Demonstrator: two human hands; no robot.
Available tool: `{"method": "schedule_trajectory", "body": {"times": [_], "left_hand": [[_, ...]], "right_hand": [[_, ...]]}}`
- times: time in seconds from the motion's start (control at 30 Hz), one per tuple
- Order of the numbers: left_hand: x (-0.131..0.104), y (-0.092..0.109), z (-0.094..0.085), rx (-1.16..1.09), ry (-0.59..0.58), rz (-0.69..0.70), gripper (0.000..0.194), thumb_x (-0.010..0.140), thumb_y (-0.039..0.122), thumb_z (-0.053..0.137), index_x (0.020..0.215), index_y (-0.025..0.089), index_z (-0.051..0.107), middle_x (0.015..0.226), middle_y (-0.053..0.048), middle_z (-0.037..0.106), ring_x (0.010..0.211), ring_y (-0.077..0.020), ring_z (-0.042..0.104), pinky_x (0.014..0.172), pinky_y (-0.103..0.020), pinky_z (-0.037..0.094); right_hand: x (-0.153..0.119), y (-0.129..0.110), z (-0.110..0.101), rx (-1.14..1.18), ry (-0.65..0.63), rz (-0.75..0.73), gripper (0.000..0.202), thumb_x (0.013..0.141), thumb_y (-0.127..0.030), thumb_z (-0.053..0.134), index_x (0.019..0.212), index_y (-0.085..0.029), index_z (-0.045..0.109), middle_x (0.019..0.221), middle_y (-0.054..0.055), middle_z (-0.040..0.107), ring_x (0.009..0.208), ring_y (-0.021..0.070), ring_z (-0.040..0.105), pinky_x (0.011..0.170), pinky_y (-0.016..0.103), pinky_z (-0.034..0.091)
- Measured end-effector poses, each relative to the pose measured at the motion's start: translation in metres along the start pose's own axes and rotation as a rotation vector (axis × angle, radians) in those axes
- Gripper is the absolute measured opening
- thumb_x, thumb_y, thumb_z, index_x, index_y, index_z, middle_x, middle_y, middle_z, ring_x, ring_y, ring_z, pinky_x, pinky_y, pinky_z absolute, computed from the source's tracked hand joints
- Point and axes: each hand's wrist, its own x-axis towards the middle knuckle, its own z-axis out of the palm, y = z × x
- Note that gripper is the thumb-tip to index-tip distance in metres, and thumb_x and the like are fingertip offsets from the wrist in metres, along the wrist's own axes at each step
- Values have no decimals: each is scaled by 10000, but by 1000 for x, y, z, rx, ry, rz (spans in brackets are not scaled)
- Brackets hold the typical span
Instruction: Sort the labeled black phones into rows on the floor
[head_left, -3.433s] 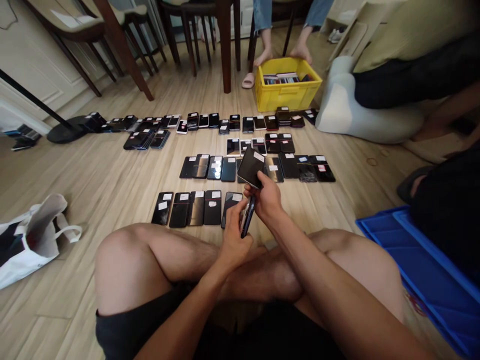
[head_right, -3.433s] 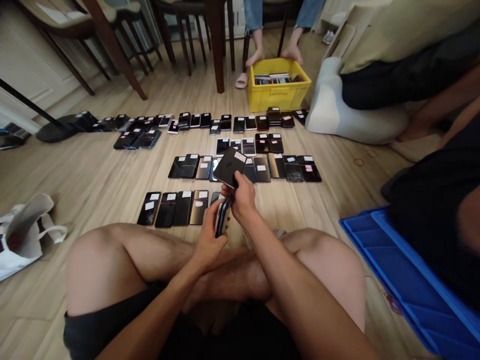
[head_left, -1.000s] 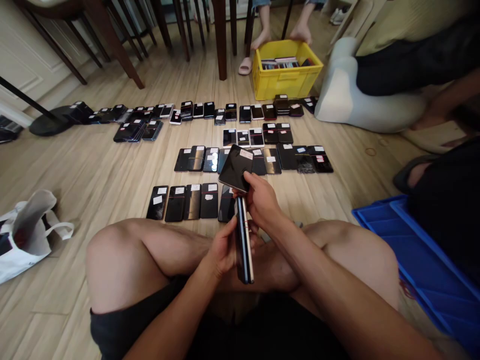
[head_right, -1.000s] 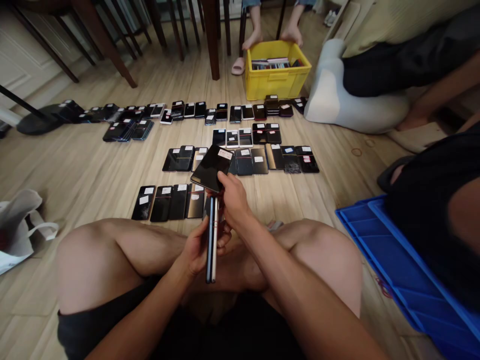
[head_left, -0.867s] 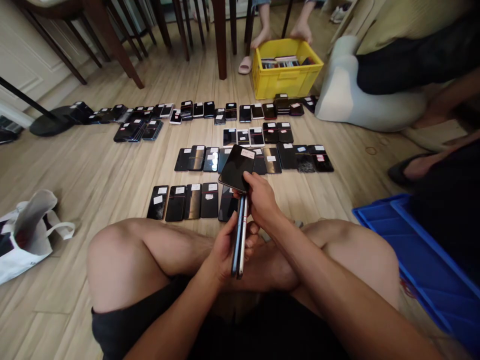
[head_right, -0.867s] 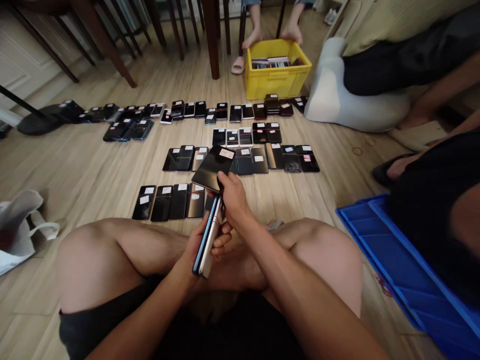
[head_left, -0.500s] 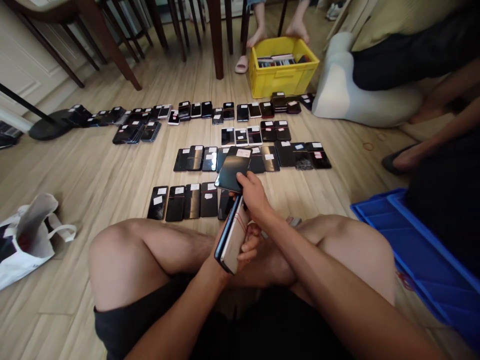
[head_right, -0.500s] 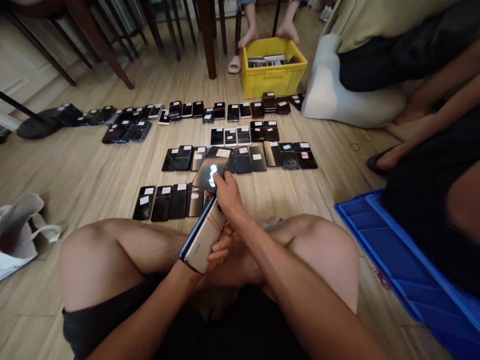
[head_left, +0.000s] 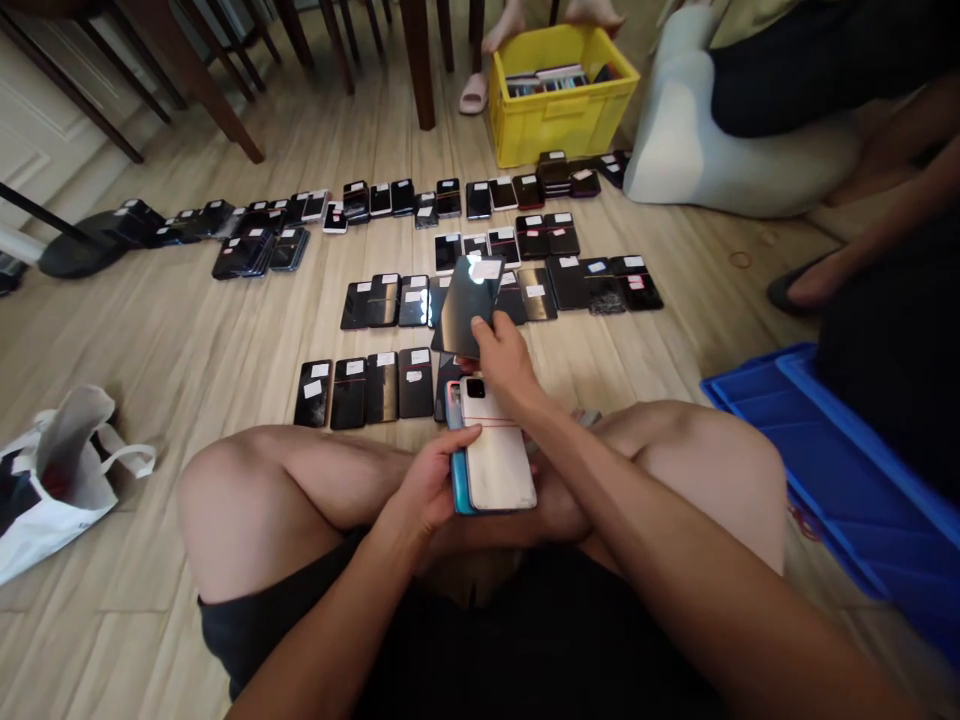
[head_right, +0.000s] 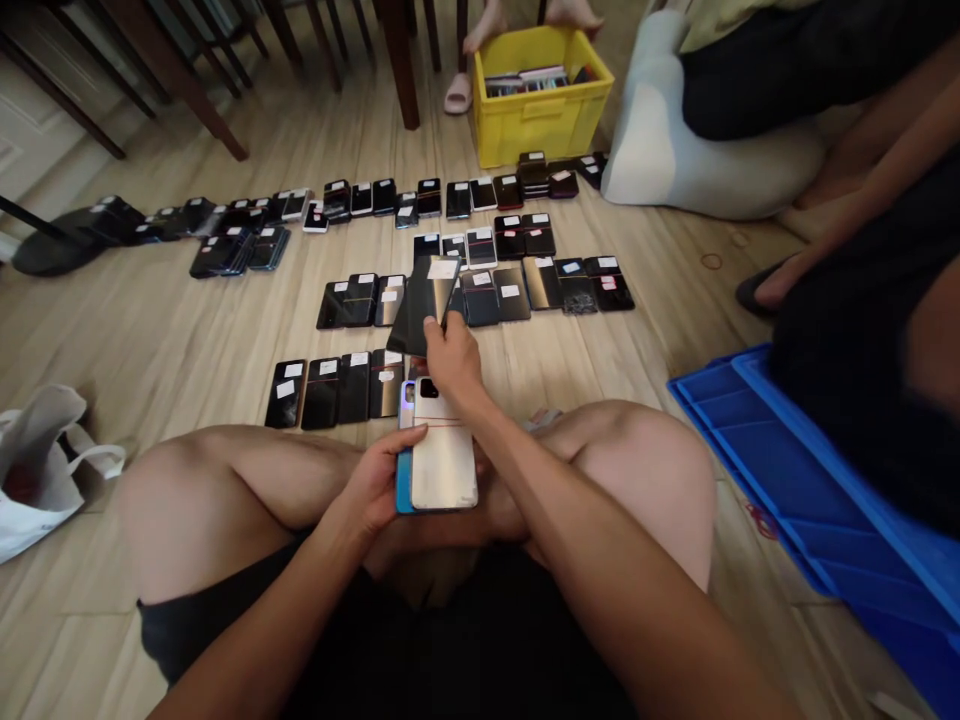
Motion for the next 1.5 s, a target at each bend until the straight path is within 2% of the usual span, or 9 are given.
{"method": "schedule_trajectory", "body": {"times": [0.13, 0.27, 0.37, 0.5, 0.73, 0.9, 1.1, 1.27, 1.5], "left_hand": [[1, 1, -2, 53, 71, 206, 495, 779, 150, 797, 1257, 113, 676, 1086, -126, 798, 991, -300, 772, 1028, -488, 580], [0, 4, -2, 91, 84, 290, 538, 745, 165, 857, 1251, 130, 675, 1112, -126, 794, 984, -299, 773, 1025, -488, 587], [1, 8, -3, 72, 90, 302, 564, 781, 259, 868, 1293, 156, 656, 1141, -118, 788, 998, -290, 771, 1010, -468, 595], [2, 12, -2, -1, 130, 256, 530, 854, 419, 816, 1278, 140, 664, 1136, -132, 785, 1012, -291, 765, 985, -448, 604], [-1, 12, -1, -8, 165, 366, 512, 762, 260, 886, 1216, 147, 680, 1120, -120, 784, 922, -265, 763, 927, -440, 616], [-1, 11, -3, 25, 180, 435, 587, 696, 257, 924, 1218, 145, 678, 1116, -120, 784, 901, -261, 755, 873, -414, 622], [-4, 14, -2, 36, 196, 413, 582, 689, 273, 932, 1207, 162, 690, 1076, -108, 791, 859, -233, 748, 819, -374, 627], [-5, 15, -2, 55, 200, 390, 544, 701, 280, 921, 1184, 160, 700, 1065, -107, 794, 864, -231, 750, 854, -386, 624], [-7, 15, -2, 69, 193, 377, 514, 676, 287, 934, 1120, 155, 713, 1043, -106, 799, 875, -246, 753, 858, -391, 622]], "right_hand": [[13, 2, -11, -121, 95, -99, 320, 874, -391, 748, 750, -251, 489, 761, -11, 561, 848, 202, 605, 732, 299, 512], [12, 0, -9, -31, 79, 4, 259, 887, -405, 696, 787, -240, 522, 753, -22, 602, 701, 173, 617, 626, 299, 535], [7, 0, -2, 163, 26, 144, 261, 865, -423, 709, 815, -234, 536, 722, -32, 623, 569, 156, 605, 515, 287, 517], [4, 6, 2, 299, 19, 201, 299, 820, -440, 764, 841, -224, 558, 695, -33, 644, 556, 158, 628, 470, 260, 506], [-1, 9, -1, 321, 66, 293, 238, 849, -419, 709, 875, -209, 600, 665, -29, 647, 519, 148, 585, 464, 262, 508], [-5, 4, 2, 349, 59, 328, 216, 875, -404, 685, 918, -209, 603, 667, -31, 635, 488, 138, 549, 464, 258, 503], [-4, 4, 3, 326, 83, 361, 197, 912, -388, 654, 883, -205, 588, 666, -18, 618, 499, 140, 542, 491, 266, 520], [-3, 8, 2, 290, 83, 278, 200, 853, -381, 702, 847, -213, 594, 744, -12, 639, 558, 144, 572, 485, 264, 512], [-5, 14, -2, -12, 43, 66, 387, 787, -547, 736, 762, -258, 479, 695, -31, 556, 592, 163, 537, 476, 281, 460]]}}
